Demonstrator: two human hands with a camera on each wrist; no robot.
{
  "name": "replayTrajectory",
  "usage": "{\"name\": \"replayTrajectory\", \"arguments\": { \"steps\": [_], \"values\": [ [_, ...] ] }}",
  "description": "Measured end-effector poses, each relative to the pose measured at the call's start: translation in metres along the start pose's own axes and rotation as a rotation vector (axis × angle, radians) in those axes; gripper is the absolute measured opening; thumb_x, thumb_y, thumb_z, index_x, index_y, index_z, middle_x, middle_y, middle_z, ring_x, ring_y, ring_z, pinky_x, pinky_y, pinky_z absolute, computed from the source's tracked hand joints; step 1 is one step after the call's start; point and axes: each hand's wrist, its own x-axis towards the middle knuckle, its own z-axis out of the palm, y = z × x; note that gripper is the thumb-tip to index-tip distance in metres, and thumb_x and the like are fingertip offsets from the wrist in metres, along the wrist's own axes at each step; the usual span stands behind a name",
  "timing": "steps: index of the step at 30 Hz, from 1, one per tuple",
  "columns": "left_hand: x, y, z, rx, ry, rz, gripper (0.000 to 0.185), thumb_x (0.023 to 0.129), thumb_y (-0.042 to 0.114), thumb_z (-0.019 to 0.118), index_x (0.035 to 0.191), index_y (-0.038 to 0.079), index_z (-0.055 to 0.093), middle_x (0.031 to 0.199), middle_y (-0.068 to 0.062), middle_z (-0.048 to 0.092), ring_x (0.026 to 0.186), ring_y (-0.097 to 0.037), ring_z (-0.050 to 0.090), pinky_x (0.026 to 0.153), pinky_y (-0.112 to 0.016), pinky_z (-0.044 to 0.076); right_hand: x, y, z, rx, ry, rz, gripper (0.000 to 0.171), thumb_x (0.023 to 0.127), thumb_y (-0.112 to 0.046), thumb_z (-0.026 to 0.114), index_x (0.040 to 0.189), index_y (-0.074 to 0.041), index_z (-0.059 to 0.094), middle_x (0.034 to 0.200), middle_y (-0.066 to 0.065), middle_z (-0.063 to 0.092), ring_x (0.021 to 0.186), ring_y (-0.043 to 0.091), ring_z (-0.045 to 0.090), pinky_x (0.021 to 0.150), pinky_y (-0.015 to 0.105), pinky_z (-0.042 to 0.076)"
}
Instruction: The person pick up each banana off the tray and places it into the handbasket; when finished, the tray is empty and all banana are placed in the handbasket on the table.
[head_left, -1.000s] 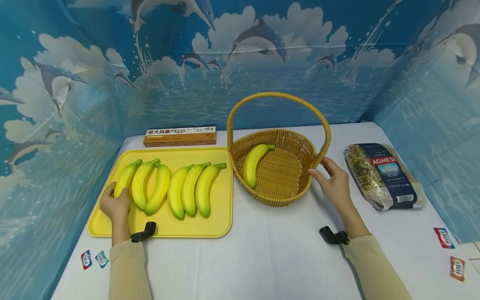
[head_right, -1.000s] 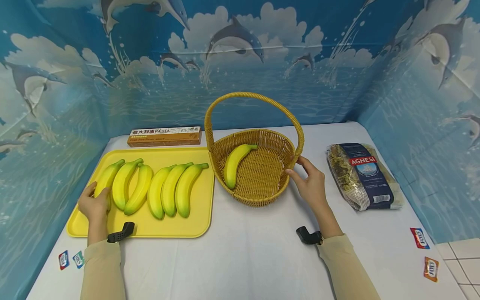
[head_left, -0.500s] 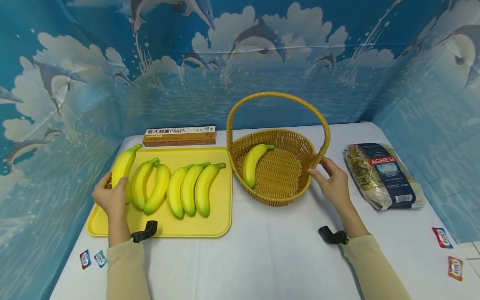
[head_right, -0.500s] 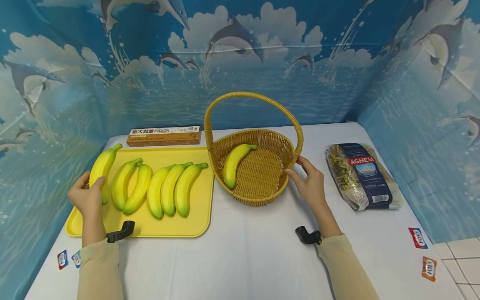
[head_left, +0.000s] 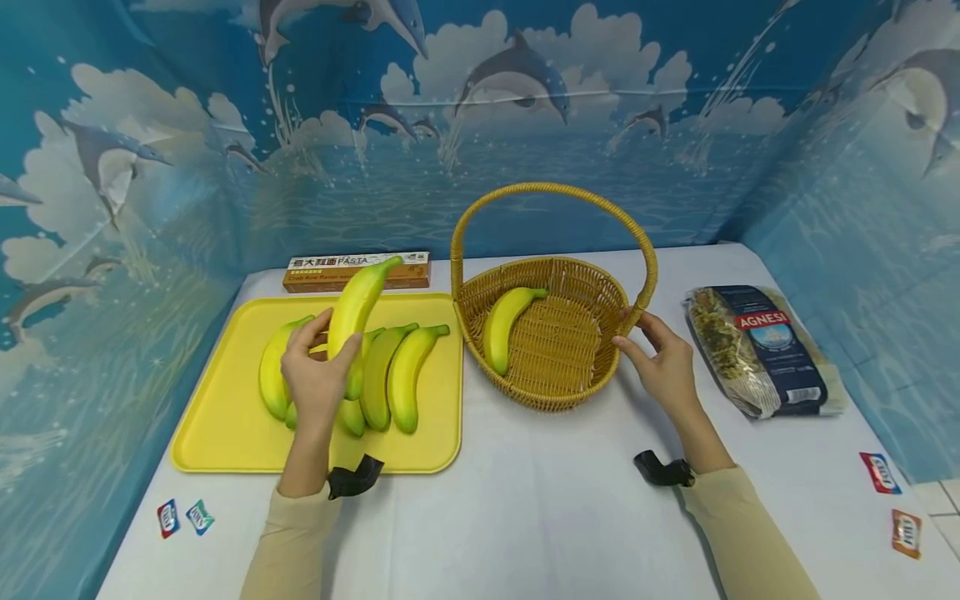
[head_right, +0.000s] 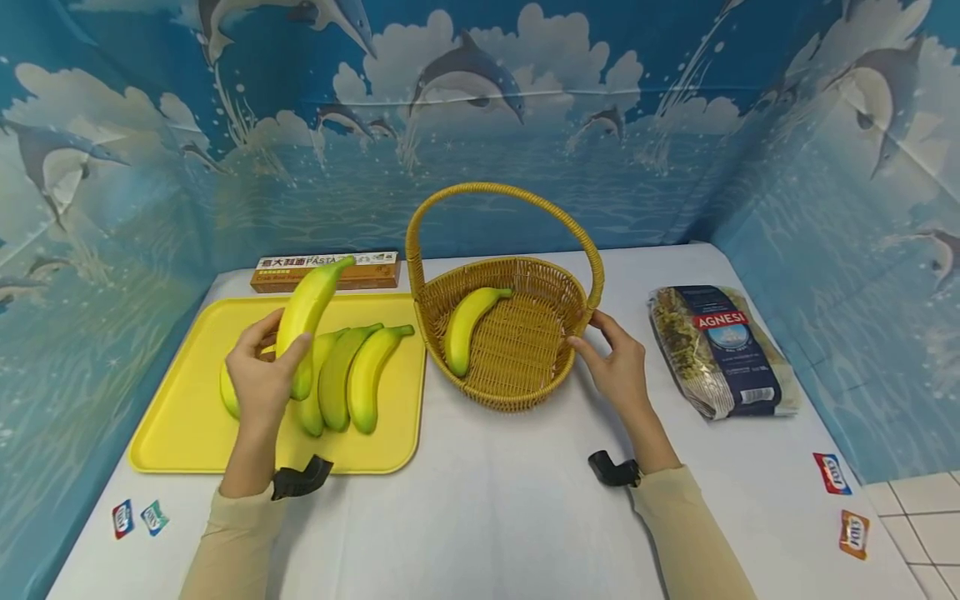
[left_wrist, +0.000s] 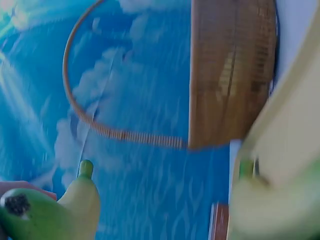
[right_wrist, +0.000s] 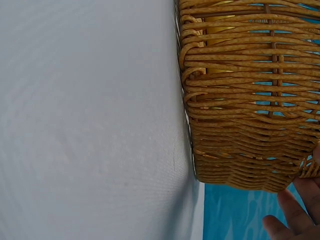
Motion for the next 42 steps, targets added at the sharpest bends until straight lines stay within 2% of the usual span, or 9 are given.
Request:
{"name": "replayTrajectory", "arguments": {
  "steps": [6,10,13,16,23,29,32,36,42],
  "values": [
    [-0.024,0.026,0.049,-0.047,-0.183,0.099,0.049,0.077,0.011,0.08,0.124,0.003,0.067,0.11,-0.015,0.063,0.095,-0.026,0.058,0.076,-0.033,0.047,0.0,-0.004,0.0,0.001,0.006,-0.021,0.043,0.083,0.004,0.072,0.125,0.005,0.062,0.122,0.024,0.065,0.114,-0.019,0.047,0.104,0.01,0.036],
    [-0.036,0.039,0.084,-0.051,-0.26,0.151,0.049,0.076,0.013,0.079,0.122,0.004,0.068,0.109,-0.014,0.063,0.093,-0.027,0.058,0.073,-0.033,0.046,0.001,-0.011,0.001,-0.006,0.015,-0.022,0.042,0.083,0.008,0.07,0.123,0.009,0.061,0.122,0.027,0.064,0.113,-0.02,0.046,0.104,0.008,0.035],
    [-0.041,0.044,0.108,-0.04,-0.296,0.172,0.049,0.076,0.015,0.078,0.123,0.005,0.067,0.107,-0.014,0.062,0.09,-0.025,0.057,0.071,-0.03,0.045,0.002,-0.012,0.002,-0.007,0.011,-0.022,0.041,0.083,0.007,0.07,0.124,0.009,0.061,0.122,0.026,0.064,0.113,-0.018,0.047,0.104,0.01,0.035],
    [-0.043,0.044,0.13,-0.015,-0.32,0.184,0.048,0.078,0.018,0.076,0.123,0.006,0.067,0.104,-0.013,0.06,0.087,-0.024,0.055,0.072,-0.03,0.043,0.002,-0.008,0.002,-0.005,0.0,-0.007,0.042,0.084,0.003,0.071,0.126,0.004,0.062,0.125,0.022,0.064,0.115,-0.018,0.047,0.105,0.011,0.036],
    [-0.041,0.034,0.173,0.082,-0.346,0.215,0.048,0.079,0.023,0.073,0.123,0.005,0.066,0.104,-0.014,0.06,0.087,-0.026,0.053,0.075,-0.036,0.042,0.001,0.003,0.001,-0.011,-0.007,0.012,0.043,0.086,-0.008,0.073,0.128,-0.004,0.063,0.127,0.015,0.065,0.117,-0.011,0.05,0.107,0.015,0.037],
    [-0.038,0.027,0.195,0.262,-0.364,0.219,0.049,0.079,0.027,0.074,0.124,0.007,0.066,0.107,-0.012,0.063,0.094,-0.027,0.057,0.084,-0.042,0.044,0.0,0.003,0.001,-0.017,-0.009,0.011,0.044,0.085,-0.005,0.073,0.128,-0.002,0.062,0.126,0.017,0.065,0.116,-0.015,0.048,0.106,0.012,0.037],
    [-0.037,0.027,0.202,0.349,-0.366,0.24,0.049,0.08,0.03,0.073,0.124,0.009,0.067,0.105,-0.009,0.065,0.094,-0.025,0.059,0.087,-0.043,0.044,-0.001,-0.01,-0.001,-0.019,-0.004,0.016,0.042,0.086,-0.002,0.072,0.126,0.001,0.062,0.125,0.02,0.065,0.114,-0.019,0.046,0.105,0.011,0.036],
    [-0.035,0.028,0.205,0.404,-0.362,0.24,0.05,0.079,0.032,0.074,0.123,0.01,0.067,0.104,-0.008,0.066,0.093,-0.025,0.06,0.084,-0.043,0.045,-0.002,-0.03,-0.003,-0.022,0.002,-0.005,0.041,0.085,0.003,0.07,0.124,0.007,0.061,0.123,0.025,0.064,0.113,-0.019,0.046,0.105,0.011,0.036],
    [-0.034,0.027,0.206,0.438,-0.382,0.187,0.052,0.079,0.034,0.075,0.126,0.012,0.066,0.102,-0.008,0.066,0.09,-0.025,0.059,0.081,-0.041,0.044,-0.002,-0.037,-0.003,-0.016,-0.002,-0.026,0.04,0.085,0.006,0.069,0.124,0.009,0.061,0.123,0.027,0.064,0.116,-0.017,0.047,0.105,0.01,0.036]
  ]
}}
